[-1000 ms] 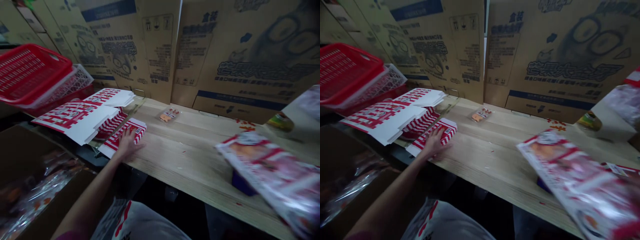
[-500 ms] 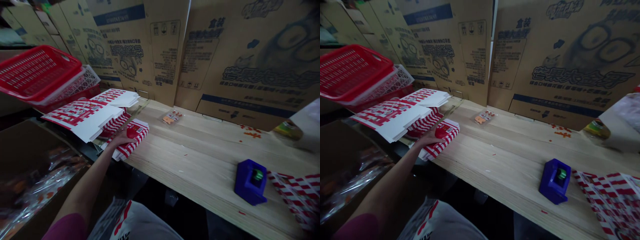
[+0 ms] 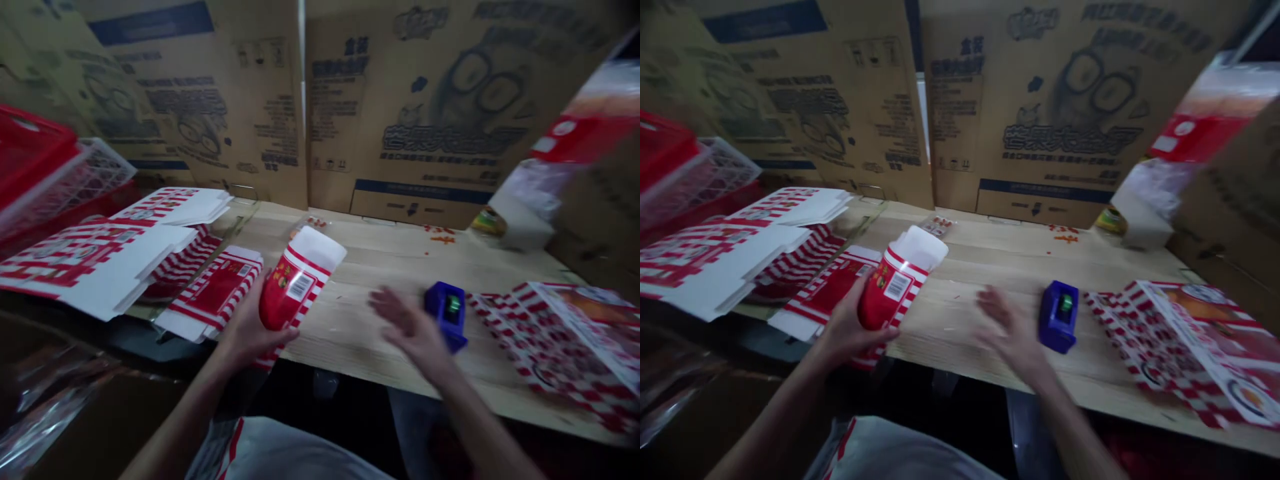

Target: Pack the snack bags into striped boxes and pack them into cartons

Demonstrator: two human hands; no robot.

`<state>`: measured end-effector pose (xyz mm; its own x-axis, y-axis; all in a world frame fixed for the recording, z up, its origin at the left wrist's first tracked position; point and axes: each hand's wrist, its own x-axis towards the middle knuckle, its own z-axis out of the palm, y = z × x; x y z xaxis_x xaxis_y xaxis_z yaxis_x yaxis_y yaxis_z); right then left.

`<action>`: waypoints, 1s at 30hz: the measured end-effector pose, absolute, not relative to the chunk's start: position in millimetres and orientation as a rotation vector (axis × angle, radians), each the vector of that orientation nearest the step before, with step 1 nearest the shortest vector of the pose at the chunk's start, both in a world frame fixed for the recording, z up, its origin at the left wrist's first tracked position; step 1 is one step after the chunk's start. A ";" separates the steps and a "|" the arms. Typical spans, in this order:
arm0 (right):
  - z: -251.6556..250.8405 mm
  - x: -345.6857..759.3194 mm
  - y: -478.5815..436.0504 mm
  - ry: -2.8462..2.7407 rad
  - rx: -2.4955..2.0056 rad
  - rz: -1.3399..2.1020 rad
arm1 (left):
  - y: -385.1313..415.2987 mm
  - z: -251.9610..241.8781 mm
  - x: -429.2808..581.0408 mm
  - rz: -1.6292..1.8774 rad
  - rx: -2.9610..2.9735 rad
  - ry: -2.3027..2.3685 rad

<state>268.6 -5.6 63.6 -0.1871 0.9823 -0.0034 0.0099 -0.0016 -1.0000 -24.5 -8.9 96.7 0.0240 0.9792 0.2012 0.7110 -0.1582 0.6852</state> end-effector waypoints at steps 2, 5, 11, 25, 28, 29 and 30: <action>53.5 240.2 -8.2 -1.313 -0.942 1.511 | -17.7 81.4 1.7 0.933 1.891 1.572; 37.7 208.8 -7.3 -1.196 -0.814 1.587 | -24.6 59.2 19.5 0.978 1.772 1.494; 20.4 222.8 -18.2 -1.128 -0.965 1.591 | -25.4 32.2 10.4 1.031 1.223 1.191; -13.6 237.6 -38.1 -0.939 -0.926 1.923 | -25.4 13.7 22.6 1.155 1.032 0.952; -23.4 240.2 -41.8 -0.951 -0.978 1.738 | -23.1 1.6 23.0 1.155 0.991 0.966; -27.3 242.5 -40.7 -0.955 -1.013 1.628 | -22.9 -2.9 23.3 1.151 0.985 0.975; -31.2 245.4 -38.5 -0.966 -1.045 1.524 | -22.8 -6.9 23.8 1.149 0.986 0.981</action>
<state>245.4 -38.5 -31.2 -0.1173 0.9828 -0.1427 -0.2898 -0.1713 -0.9416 23.8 -22.8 -6.9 0.1364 0.9856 -0.1003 -0.2542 0.1327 0.9580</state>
